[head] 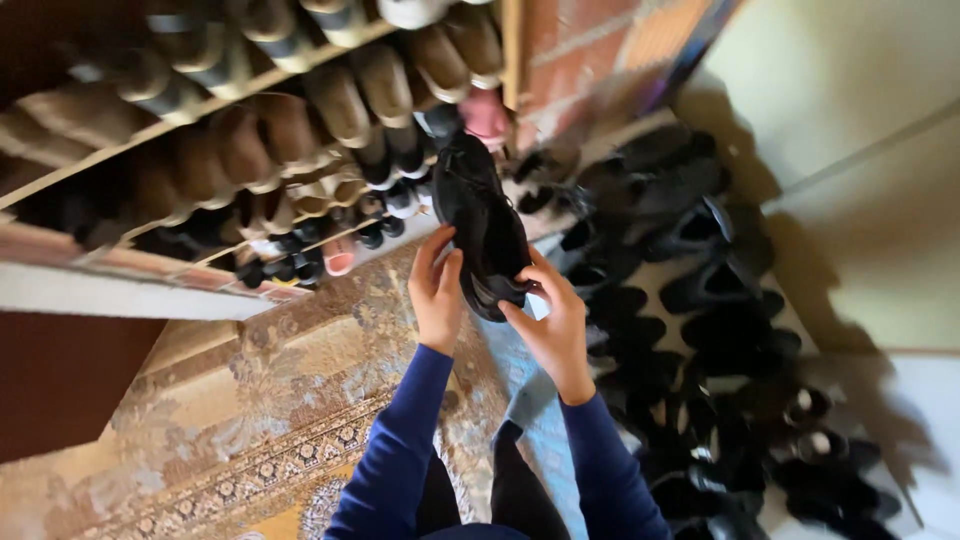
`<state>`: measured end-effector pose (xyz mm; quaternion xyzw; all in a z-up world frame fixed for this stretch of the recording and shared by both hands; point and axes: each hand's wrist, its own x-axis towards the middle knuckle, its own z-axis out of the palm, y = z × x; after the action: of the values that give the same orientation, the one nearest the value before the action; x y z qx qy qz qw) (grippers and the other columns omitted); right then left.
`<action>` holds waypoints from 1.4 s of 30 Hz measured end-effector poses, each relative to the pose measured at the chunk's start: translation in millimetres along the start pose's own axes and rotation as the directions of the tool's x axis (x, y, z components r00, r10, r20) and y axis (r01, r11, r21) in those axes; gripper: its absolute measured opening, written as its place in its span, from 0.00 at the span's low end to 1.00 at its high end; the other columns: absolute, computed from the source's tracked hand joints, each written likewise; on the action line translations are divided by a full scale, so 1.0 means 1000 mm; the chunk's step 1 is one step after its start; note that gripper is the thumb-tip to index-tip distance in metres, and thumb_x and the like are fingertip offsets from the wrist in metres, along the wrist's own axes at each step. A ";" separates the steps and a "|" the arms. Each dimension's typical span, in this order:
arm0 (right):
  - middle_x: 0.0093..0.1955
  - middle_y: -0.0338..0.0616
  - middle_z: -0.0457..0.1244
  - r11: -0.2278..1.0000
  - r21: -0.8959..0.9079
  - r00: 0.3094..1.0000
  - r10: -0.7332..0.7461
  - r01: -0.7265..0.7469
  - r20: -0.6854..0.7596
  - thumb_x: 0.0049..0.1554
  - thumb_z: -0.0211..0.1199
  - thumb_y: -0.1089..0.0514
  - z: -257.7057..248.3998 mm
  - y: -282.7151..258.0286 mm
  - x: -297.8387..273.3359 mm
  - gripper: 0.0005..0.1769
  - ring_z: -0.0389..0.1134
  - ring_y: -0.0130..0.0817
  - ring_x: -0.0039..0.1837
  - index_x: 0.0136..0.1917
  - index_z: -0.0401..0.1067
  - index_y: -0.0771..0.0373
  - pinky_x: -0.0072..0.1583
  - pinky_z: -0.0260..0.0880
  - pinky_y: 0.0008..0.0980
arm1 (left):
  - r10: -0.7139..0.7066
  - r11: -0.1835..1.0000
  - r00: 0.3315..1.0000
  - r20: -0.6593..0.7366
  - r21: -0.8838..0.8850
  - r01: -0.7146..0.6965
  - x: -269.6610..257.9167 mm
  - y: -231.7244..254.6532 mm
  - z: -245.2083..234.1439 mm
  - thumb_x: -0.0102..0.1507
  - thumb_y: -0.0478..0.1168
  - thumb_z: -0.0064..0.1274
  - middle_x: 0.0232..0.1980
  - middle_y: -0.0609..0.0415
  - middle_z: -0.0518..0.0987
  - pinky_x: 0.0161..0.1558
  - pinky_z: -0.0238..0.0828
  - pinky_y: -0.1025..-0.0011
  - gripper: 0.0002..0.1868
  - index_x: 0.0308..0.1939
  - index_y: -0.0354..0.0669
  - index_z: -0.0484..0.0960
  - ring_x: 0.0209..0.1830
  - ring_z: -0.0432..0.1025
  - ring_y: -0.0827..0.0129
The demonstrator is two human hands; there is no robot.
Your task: The person gathers shoes from the floor and places them on a wooden shoe rack. They handle multiple pairs including sneakers, loafers, sandals, and boots, arranging them on shelves in a consistent orientation.
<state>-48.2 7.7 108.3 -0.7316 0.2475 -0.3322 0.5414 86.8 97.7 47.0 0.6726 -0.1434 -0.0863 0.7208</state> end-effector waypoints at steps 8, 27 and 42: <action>0.69 0.63 0.62 0.972 0.096 0.933 -0.233 0.215 0.275 0.43 0.75 0.72 0.082 -0.074 0.031 0.22 0.69 0.55 0.64 0.51 0.73 0.65 0.61 0.74 0.40 | 0.139 0.987 0.954 -0.266 -0.043 -0.156 0.021 0.066 -0.099 0.67 0.31 0.51 0.61 0.46 0.78 0.61 0.70 0.62 0.15 0.57 0.41 0.82 0.67 0.69 0.60; 0.69 0.61 0.63 0.880 0.310 0.766 -0.469 0.361 0.439 0.44 0.75 0.68 0.334 -0.222 0.042 0.22 0.72 0.51 0.59 0.52 0.72 0.64 0.56 0.74 0.38 | 0.439 0.871 0.745 -0.502 0.036 -0.490 0.096 0.184 -0.340 0.64 0.29 0.52 0.65 0.43 0.76 0.69 0.62 0.54 0.21 0.63 0.38 0.76 0.70 0.67 0.55; 0.63 0.64 0.65 0.791 0.062 0.765 -0.605 0.608 0.219 0.48 0.74 0.63 0.515 -0.292 0.093 0.22 0.72 0.58 0.55 0.54 0.70 0.62 0.52 0.78 0.43 | 0.566 0.794 0.746 -0.351 0.475 -0.379 0.201 0.205 -0.430 0.50 0.39 0.73 0.70 0.37 0.66 0.69 0.57 0.46 0.45 0.69 0.38 0.69 0.72 0.60 0.40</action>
<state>401.7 348.6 308.3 -0.8087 -0.0635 -0.4017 0.4251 401.6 456.8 245.6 0.7365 -0.1442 0.2997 0.5890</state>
